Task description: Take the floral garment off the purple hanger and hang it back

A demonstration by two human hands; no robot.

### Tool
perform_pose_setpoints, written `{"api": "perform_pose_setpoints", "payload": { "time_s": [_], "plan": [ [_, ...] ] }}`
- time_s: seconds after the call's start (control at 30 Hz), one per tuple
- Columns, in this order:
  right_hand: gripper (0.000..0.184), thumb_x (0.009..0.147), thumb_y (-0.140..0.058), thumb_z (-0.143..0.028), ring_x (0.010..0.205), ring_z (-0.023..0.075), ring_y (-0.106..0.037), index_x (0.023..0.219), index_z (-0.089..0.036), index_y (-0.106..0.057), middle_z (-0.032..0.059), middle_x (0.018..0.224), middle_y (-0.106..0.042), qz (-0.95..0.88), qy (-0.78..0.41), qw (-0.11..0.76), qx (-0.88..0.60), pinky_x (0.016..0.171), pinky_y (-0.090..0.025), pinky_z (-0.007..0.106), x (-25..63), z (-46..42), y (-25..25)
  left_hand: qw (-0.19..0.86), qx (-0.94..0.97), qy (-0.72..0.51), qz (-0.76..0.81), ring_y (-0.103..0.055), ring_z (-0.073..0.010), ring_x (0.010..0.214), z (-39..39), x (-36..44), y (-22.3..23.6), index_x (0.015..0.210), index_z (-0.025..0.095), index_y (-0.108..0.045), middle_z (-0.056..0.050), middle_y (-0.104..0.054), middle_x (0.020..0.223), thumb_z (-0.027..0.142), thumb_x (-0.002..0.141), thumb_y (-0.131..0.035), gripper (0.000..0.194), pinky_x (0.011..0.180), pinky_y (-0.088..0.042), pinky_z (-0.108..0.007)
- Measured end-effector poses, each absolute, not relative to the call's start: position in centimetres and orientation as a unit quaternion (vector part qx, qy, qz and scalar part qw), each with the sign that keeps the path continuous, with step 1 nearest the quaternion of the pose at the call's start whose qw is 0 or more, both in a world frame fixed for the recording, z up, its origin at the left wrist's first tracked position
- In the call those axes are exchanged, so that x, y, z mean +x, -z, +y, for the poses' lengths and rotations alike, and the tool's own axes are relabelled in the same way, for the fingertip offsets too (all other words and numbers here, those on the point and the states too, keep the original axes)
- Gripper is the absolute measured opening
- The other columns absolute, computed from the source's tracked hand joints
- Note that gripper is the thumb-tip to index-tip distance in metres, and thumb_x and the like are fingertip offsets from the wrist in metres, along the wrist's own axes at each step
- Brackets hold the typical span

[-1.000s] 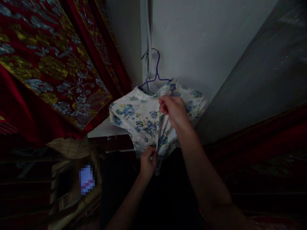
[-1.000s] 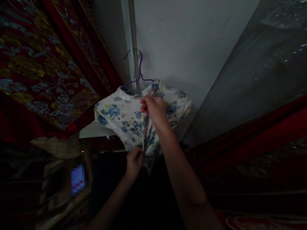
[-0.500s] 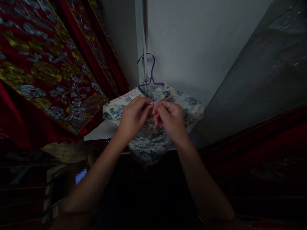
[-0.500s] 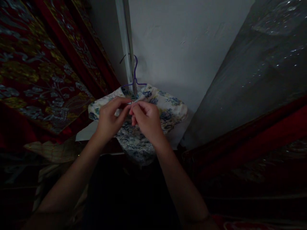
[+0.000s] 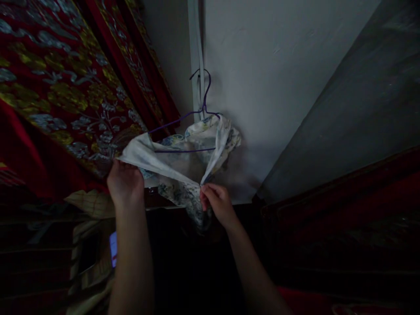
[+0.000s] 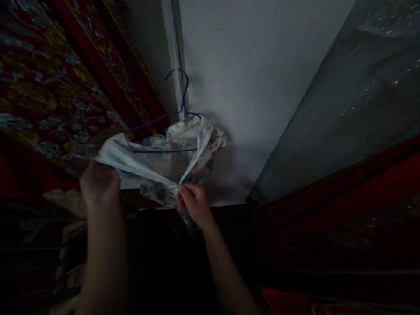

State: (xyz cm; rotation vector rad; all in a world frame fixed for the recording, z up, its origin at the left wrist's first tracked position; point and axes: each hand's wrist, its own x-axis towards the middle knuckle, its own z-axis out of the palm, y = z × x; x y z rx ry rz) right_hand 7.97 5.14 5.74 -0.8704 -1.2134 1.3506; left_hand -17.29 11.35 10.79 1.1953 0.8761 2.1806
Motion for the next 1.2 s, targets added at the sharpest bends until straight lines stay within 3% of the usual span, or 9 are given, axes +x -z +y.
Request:
{"api": "perform_pose_setpoints", "payload": {
  "time_s": [0.13,0.3,0.43,0.6,0.77,0.9,1.03,1.13,1.2],
  "plan": [
    [0.043,0.082,-0.062,-0.056,0.039,0.0094,-0.042,0.059,-0.021,-0.055,-0.0042,0.045,-0.048,-0.458,-0.584,0.552,-0.380,0.044,-0.034,0.023,7.3,2.7,-4.7,0.365,0.238,-0.828,0.352,-0.067,-0.0131,0.082,8.7,-12.3,-3.1,0.082,0.019,-0.056,0.002,-0.067,0.082,0.035,0.077,-0.073,0.024,0.086,-0.052,-0.029],
    [0.044,0.080,-0.065,-0.056,0.037,0.0092,-0.039,0.056,-0.020,-0.056,-0.0043,0.043,-0.046,-0.466,-0.602,0.498,-0.415,0.044,-0.032,0.024,10.1,1.4,-3.3,0.447,0.248,-0.754,0.413,-0.062,-0.0107,0.072,6.6,-7.5,1.0,0.083,0.015,-0.064,0.001,-0.067,0.078,0.032,0.071,-0.081,0.027,0.071,-0.048,-0.021],
    [0.048,0.079,-0.067,-0.061,0.046,0.0115,-0.046,0.058,-0.019,-0.061,-0.0012,0.049,-0.054,-0.508,-0.634,0.399,-0.425,0.049,-0.034,0.024,12.4,1.9,-1.9,0.443,0.275,-0.772,0.363,-0.056,-0.0086,0.068,5.7,-6.8,-1.5,0.082,0.017,-0.063,0.004,-0.060,0.075,0.042,0.077,-0.080,0.031,0.065,-0.045,-0.017],
    [0.057,0.074,-0.066,-0.078,0.085,0.0212,-0.062,0.080,-0.022,-0.069,0.0055,0.085,-0.068,-0.461,-0.492,0.549,-0.495,0.078,-0.049,0.032,10.9,2.8,-1.3,0.513,0.355,-0.732,0.273,-0.057,-0.0133,0.072,2.1,-4.5,-6.0,0.082,0.019,-0.060,-0.001,-0.060,0.082,0.046,0.082,-0.077,0.031,0.067,-0.047,-0.023],
    [0.079,0.075,-0.038,-0.094,0.090,0.0275,-0.066,0.097,-0.026,-0.071,0.0082,0.083,-0.070,-0.451,-0.651,0.511,-0.335,0.073,-0.053,0.037,8.5,1.2,-4.9,0.458,0.517,-0.639,0.338,-0.062,-0.0203,0.086,-0.7,-3.8,-8.5,0.088,0.020,-0.069,-0.006,-0.067,0.097,0.042,0.091,-0.067,0.023,0.077,-0.050,-0.028],
    [0.060,0.067,-0.078,-0.068,0.079,0.0223,-0.065,0.106,-0.023,-0.070,0.0036,0.084,-0.069,-0.569,-0.661,0.400,-0.282,0.069,-0.053,0.032,8.9,1.2,-7.8,0.334,0.595,-0.627,0.377,-0.058,-0.0267,0.121,-0.2,-6.1,-9.5,0.108,0.022,-0.073,-0.010,-0.066,0.122,0.039,0.096,-0.060,0.025,0.108,-0.043,-0.034],
    [0.020,0.077,-0.073,-0.031,0.079,0.0202,-0.065,0.092,-0.019,-0.072,0.0017,0.077,-0.068,-0.694,-0.515,0.394,-0.312,0.071,-0.053,0.030,11.0,3.3,-10.5,0.378,0.629,-0.561,0.384,-0.040,-0.0276,0.145,0.9,-8.0,-7.8,0.144,0.025,-0.052,-0.009,-0.045,0.156,0.042,0.097,-0.059,0.051,0.121,-0.030,-0.037],
    [0.008,0.076,-0.070,-0.024,0.075,0.0191,-0.066,0.081,-0.018,-0.072,0.0023,0.077,-0.070,-0.753,-0.392,0.431,-0.305,0.071,-0.053,0.029,13.0,5.9,-13.0,0.466,0.698,-0.357,0.411,-0.061,-0.0287,0.121,1.1,-8.6,-5.3,0.121,0.017,-0.066,-0.009,-0.068,0.129,0.041,0.097,-0.056,0.036,0.111,-0.042,-0.038],
    [0.023,0.074,-0.072,-0.025,0.082,0.0200,-0.067,0.097,-0.020,-0.074,0.0035,0.091,-0.073,-0.737,-0.309,0.514,-0.312,0.076,-0.053,0.031,13.8,8.3,-14.0,0.457,0.722,-0.285,0.434,-0.067,-0.0260,0.103,1.0,-9.0,-4.3,0.104,0.015,-0.068,-0.007,-0.073,0.107,0.036,0.097,-0.053,0.027,0.099,-0.049,-0.035]
  ]
}}
